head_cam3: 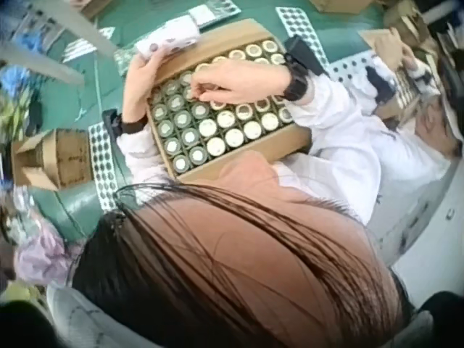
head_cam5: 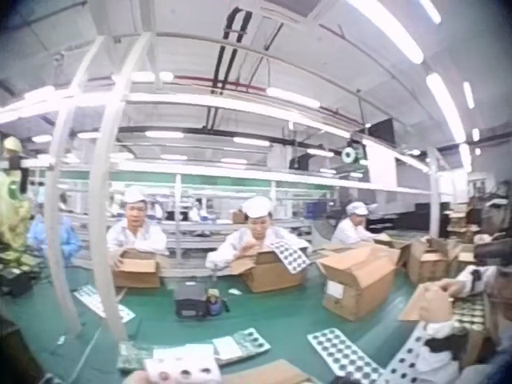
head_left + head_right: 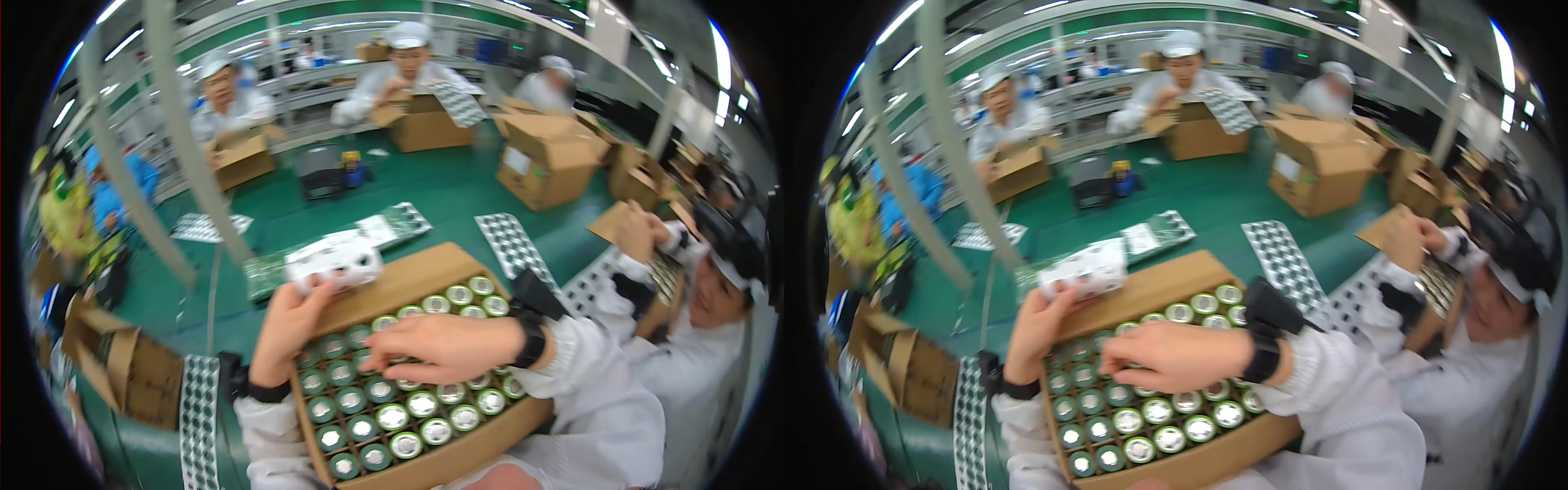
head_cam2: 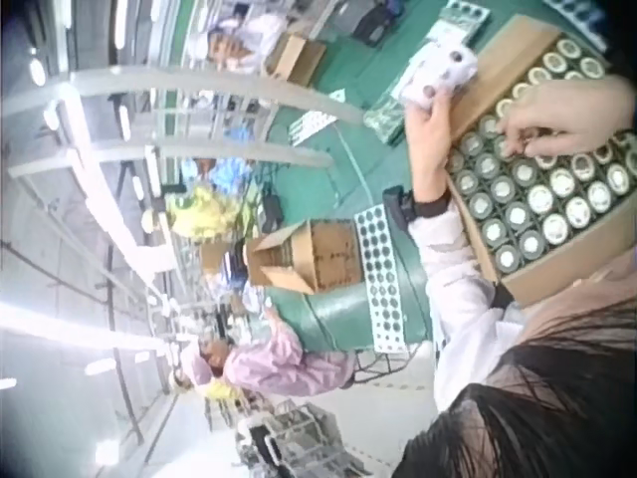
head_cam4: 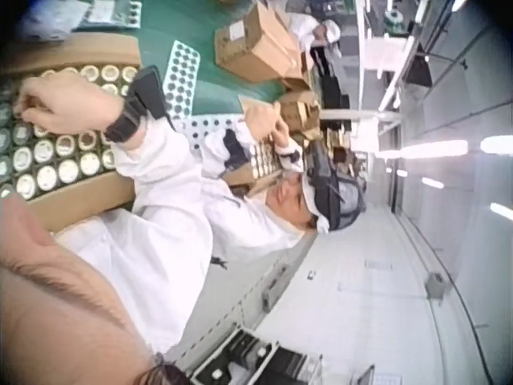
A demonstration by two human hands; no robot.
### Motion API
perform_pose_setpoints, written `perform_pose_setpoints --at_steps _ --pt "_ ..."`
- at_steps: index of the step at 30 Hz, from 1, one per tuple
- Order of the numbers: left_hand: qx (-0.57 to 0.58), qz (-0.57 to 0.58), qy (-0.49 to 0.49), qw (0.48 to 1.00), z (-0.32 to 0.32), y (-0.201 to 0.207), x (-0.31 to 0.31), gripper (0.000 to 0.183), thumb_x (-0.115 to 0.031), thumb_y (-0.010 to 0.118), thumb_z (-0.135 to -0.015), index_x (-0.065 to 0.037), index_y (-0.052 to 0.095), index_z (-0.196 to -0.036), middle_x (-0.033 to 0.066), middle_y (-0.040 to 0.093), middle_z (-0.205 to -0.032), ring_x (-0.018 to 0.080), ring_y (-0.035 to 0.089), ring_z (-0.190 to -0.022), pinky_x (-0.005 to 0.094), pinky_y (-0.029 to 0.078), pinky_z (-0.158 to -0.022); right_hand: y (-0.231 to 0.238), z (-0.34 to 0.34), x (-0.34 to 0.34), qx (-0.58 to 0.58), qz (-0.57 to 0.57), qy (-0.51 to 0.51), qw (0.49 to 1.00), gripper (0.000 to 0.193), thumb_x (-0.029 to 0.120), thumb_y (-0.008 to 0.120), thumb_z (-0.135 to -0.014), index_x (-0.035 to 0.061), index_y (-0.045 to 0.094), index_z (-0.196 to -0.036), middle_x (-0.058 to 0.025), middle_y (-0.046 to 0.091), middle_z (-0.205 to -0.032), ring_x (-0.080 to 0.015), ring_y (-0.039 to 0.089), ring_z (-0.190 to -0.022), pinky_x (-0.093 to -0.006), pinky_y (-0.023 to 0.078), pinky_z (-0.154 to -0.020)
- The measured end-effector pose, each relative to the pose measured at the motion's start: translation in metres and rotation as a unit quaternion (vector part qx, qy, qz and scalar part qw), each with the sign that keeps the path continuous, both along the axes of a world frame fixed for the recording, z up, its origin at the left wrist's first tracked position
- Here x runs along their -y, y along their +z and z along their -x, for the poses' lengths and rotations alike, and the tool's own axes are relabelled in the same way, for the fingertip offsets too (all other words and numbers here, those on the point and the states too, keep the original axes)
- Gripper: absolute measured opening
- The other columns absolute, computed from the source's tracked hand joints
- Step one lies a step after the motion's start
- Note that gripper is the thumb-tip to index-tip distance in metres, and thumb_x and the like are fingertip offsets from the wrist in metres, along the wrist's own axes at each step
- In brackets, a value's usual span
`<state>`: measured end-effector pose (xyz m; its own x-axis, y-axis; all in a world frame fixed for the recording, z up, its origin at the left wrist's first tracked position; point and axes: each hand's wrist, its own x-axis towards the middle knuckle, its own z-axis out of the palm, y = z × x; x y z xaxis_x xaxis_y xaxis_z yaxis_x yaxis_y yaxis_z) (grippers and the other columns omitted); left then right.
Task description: Placing circular insulation stickers onto the terminals of cylindrical battery cells arranged in a grid inside a box.
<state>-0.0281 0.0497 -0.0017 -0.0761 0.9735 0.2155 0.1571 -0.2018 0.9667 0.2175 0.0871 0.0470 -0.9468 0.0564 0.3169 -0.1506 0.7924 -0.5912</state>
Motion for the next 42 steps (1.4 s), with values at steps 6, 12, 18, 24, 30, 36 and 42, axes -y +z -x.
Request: perform_pose_setpoints --at_steps 6,12,18,24,30,36,42 --pt "0.1 -0.006 -0.021 0.995 -0.005 0.004 0.004 0.025 -0.011 0.05 -0.099 0.004 0.056 -0.118 0.0101 0.061 -0.117 0.0219 0.061 -0.108 0.0351 0.05 -0.095 -0.005 -0.001 -0.003 0.046 0.069 0.017 0.996 0.019 0.018 0.054 -0.094 0.0012 0.054 -0.102 -0.0131 0.062 -0.095 -0.0321 0.06 -0.092 -0.0415 0.047 -0.08" --pt "0.015 0.023 -0.014 1.0 -0.003 -0.003 0.001 0.024 -0.013 0.053 -0.098 0.003 0.058 -0.116 0.009 0.062 -0.115 0.0184 0.061 -0.106 0.0318 0.049 -0.096 -0.004 -0.005 0.003 0.017 0.027 -0.01 0.999 0.015 0.015 0.057 -0.09 0.0028 0.055 -0.097 -0.0135 0.064 -0.082 -0.0341 0.063 -0.077 -0.0421 0.049 -0.069" --pt "0.05 0.007 -0.006 0.999 -0.011 0.003 0.009 0.027 -0.011 0.052 -0.098 0.006 0.057 -0.119 0.0104 0.063 -0.117 0.0191 0.062 -0.106 0.0311 0.05 -0.093 0.004 -0.006 0.004 0.085 0.013 0.003 0.996 0.014 0.016 0.057 -0.093 0.0033 0.054 -0.099 -0.0088 0.066 -0.11 -0.0328 0.06 -0.102 -0.0414 0.046 -0.089" --pt "0.072 0.016 -0.007 0.997 -0.005 0.007 0.011 0.028 -0.012 0.052 -0.098 0.007 0.056 -0.118 0.0125 0.063 -0.116 0.0235 0.063 -0.106 0.0323 0.051 -0.093 0.0 0.0 0.002 0.075 0.04 -0.001 0.996 0.019 0.017 0.057 -0.093 0.0023 0.055 -0.106 -0.0088 0.064 -0.105 -0.0306 0.059 -0.094 -0.0405 0.045 -0.087" --pt "0.104 -0.005 -0.012 0.994 -0.007 -0.002 0.004 0.023 -0.009 0.051 -0.098 0.007 0.055 -0.114 0.0136 0.061 -0.118 0.0247 0.062 -0.106 0.0353 0.051 -0.093 -0.002 -0.004 0.001 0.09 0.065 0.001 0.994 0.019 0.016 0.055 -0.094 0.0027 0.054 -0.107 -0.0114 0.063 -0.102 -0.0296 0.06 -0.096 -0.0402 0.044 -0.087" --pt "0.092 0.004 -0.027 0.995 -0.003 -0.002 0.006 0.024 -0.01 0.052 -0.098 0.004 0.053 -0.118 0.0117 0.06 -0.119 0.0253 0.06 -0.108 0.038 0.05 -0.097 -0.009 -0.003 -0.001 0.055 0.073 0.009 0.996 0.017 0.015 0.057 -0.092 0.0016 0.054 -0.102 -0.0127 0.062 -0.096 -0.0315 0.06 -0.092 -0.0414 0.047 -0.08" --pt "0.127 -0.004 0.001 0.992 -0.007 -0.002 0.003 0.019 -0.008 0.053 -0.097 0.006 0.053 -0.111 0.0114 0.061 -0.115 0.0234 0.063 -0.105 0.0337 0.051 -0.093 -0.014 -0.002 -0.004 0.049 0.072 0.008 0.996 0.016 0.014 0.057 -0.09 0.0011 0.054 -0.098 -0.0124 0.062 -0.092 -0.0313 0.06 -0.089 -0.0412 0.048 -0.078"
